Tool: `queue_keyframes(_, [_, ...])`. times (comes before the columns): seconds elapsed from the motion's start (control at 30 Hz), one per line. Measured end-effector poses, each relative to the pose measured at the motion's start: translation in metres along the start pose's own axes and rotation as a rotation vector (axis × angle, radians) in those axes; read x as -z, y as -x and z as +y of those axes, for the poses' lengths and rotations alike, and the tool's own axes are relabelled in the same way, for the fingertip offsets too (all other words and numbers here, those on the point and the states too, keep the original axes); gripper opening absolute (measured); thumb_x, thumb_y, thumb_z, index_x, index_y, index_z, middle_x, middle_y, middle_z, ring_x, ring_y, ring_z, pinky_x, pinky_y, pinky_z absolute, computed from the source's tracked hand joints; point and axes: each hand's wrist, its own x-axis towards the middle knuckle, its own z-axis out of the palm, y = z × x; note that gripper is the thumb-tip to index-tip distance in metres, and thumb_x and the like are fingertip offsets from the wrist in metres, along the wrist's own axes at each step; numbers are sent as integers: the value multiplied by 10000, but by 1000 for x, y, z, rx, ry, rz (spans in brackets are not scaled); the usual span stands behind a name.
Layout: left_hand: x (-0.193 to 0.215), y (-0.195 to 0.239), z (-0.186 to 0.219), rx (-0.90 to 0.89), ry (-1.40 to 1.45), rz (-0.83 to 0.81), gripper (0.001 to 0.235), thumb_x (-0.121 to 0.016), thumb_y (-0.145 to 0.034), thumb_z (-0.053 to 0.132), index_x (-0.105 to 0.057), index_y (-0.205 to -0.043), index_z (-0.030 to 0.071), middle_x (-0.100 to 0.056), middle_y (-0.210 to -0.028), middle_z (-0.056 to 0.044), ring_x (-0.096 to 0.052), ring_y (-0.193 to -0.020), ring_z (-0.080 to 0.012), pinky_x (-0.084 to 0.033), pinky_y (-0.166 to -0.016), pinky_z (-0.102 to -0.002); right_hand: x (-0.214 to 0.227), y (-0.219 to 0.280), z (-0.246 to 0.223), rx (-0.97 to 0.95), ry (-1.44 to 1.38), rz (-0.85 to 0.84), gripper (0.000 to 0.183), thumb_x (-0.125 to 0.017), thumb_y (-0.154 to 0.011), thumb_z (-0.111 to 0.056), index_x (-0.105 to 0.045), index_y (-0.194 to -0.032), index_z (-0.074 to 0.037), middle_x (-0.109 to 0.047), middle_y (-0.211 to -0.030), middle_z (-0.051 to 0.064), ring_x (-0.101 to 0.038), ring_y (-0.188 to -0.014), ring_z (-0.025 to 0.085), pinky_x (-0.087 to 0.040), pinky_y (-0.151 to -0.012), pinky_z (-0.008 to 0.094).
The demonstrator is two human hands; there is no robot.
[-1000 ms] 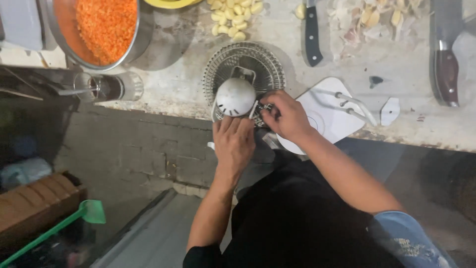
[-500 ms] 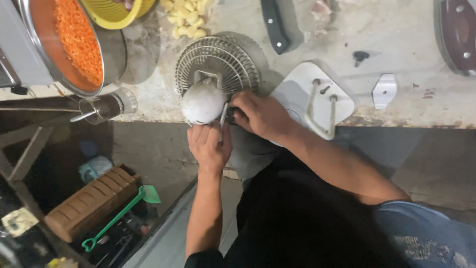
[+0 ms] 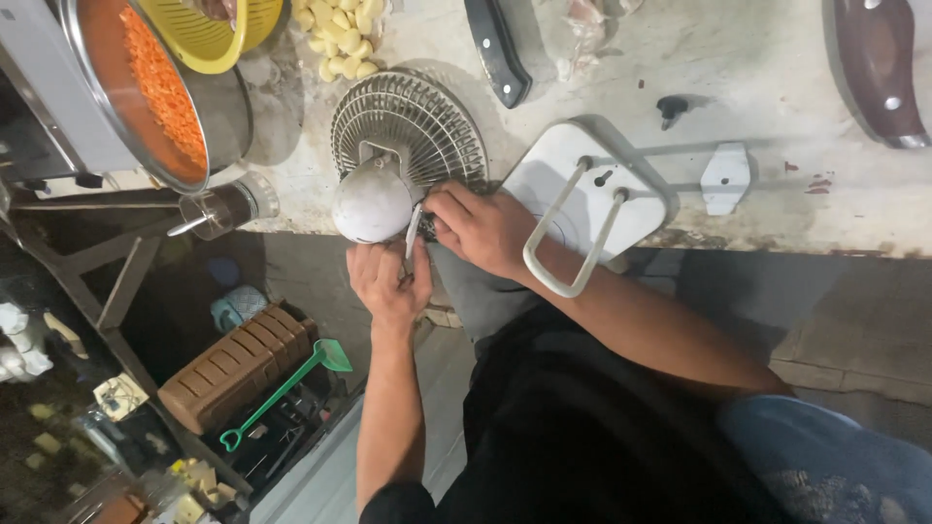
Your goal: The person assembles a small white electric fan by hand. They attach the motor housing to the metal cage, then mount the assembly onto the fan base and secure it with a knob. The person does not plug in or test the fan.
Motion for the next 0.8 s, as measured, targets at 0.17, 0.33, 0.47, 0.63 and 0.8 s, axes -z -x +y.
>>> queue_keyframes(0.17, [-1,4,-3,5,12,-12,143,-702,-873,91,-618,-773,32,-445,-604,-46,-488,-537,-269,-378,-550,-368,20,-10,-3,27,35,33,34,-547,-949,-177,-563,-919,-178,-551,-936,-31,-632,-477,171,-524,-470,268])
queue_keyframes(0.33, [-1,6,-4,3,-10,-22,113,-693,-891,95,-636,-828,21,-453,-614,-39,-491,-549,-255,-388,-561,-362,17,-10,-2,15,11,74,106,-549,-974,-205,-557,-874,-172,-545,-916,-28,-647,-489,181,-531,-451,271])
queue_keyframes(0.47, [2,0,1,11,-86,-43,130,-671,-926,123,-645,-856,16,-462,-636,-40,-465,-545,-241,-367,-537,-348,15,-9,-1,-36,-20,0,124,-529,-999,-266,-571,-911,-189,-535,-903,-54,-657,-540,183,-540,-480,273])
queue_keyframes(0.63, [20,19,-29,21,-215,82,263,-744,-905,297,-680,-857,47,-547,-695,-76,-513,-584,-284,-386,-558,-373,14,-11,-6,-79,-76,-93,156,-516,-1016,-316,-575,-948,-188,-542,-906,-52,-678,-612,197,-558,-514,297])
queue_keyframes(0.8, [32,-39,-39,244,284,-78,883,-881,-804,450,-437,-1432,17,-355,-1461,-296,-365,-1379,-487,-374,-1084,-581,1,-4,-6,-94,-71,-118,154,-610,-970,-279,-534,-902,-164,-445,-754,-65,-593,-516,162,-487,-415,258])
